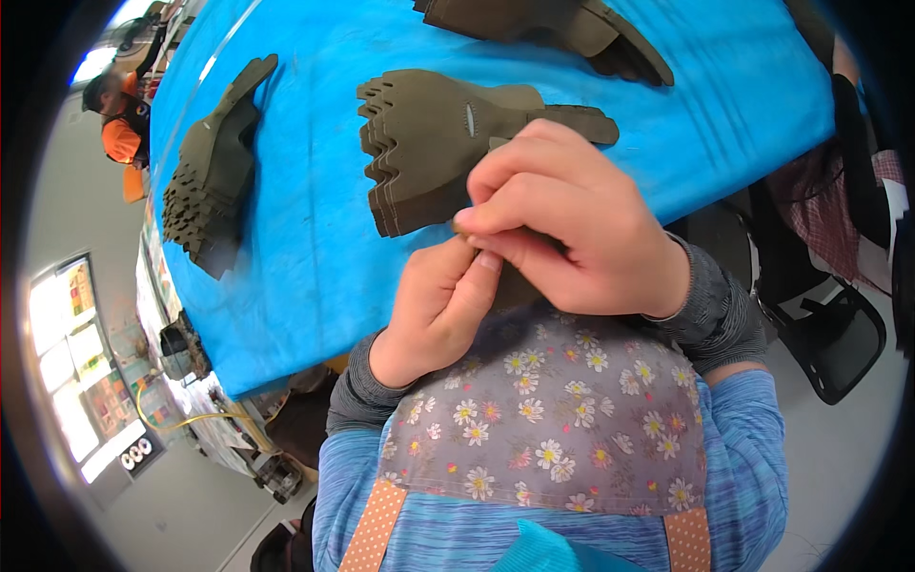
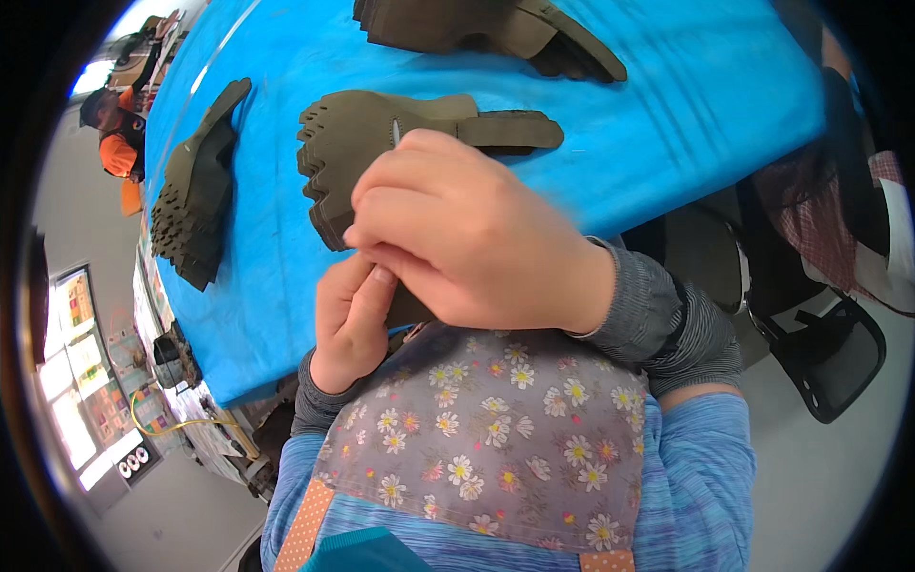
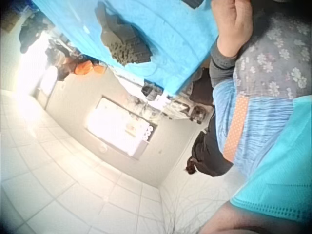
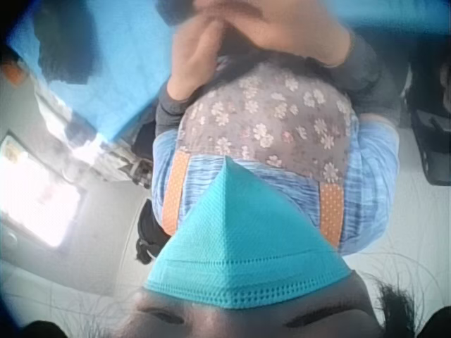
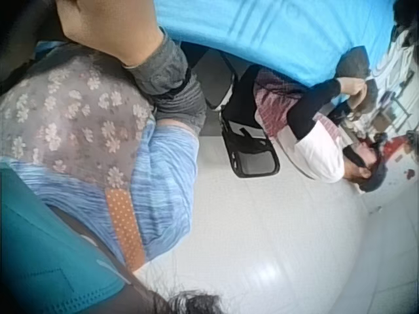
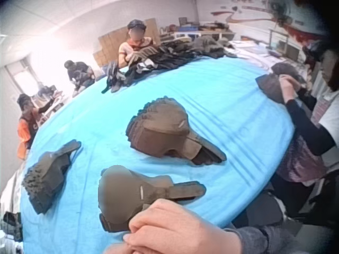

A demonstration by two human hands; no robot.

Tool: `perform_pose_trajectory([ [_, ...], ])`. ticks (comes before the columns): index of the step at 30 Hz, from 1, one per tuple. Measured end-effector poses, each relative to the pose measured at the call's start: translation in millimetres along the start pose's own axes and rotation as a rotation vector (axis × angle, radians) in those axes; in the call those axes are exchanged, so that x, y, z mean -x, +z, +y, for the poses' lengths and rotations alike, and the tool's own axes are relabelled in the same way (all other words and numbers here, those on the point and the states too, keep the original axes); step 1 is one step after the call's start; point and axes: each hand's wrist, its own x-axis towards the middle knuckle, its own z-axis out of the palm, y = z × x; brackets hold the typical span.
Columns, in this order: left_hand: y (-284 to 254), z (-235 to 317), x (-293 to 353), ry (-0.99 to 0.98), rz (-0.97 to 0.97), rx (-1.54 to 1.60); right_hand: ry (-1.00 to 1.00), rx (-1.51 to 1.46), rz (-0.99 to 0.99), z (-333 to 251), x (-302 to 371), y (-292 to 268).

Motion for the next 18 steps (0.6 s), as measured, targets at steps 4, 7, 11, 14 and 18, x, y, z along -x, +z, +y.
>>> perform_pose_trajectory([
  [4,2.3,5.2,-5.0,0.01,0.071,0.021,-0.038,0.025,-0.061,0.2,0.6,-8.9],
  [7,-2.3,7.6,-4.2,-0.029,0.027,0.056,-0.016,0.046,-0.081,-0.8,3.0,-10.9],
  [11,0.4,10.6,-5.0,-0.006,0.018,-0.044,-0.042,0.028,-0.04,0.4,-2.4,-2.6],
  [14,1.0,11.0,-5.2,-0.045,0.084,-0.024,-0.048,0.029,-0.046,1.9,-0.1,-4.7],
  [18,-0.8,6.1,-1.3,-0.066,-0.007,-0.081,-0.07,0.032,-0.036,1.7,0.7,-0.4],
])
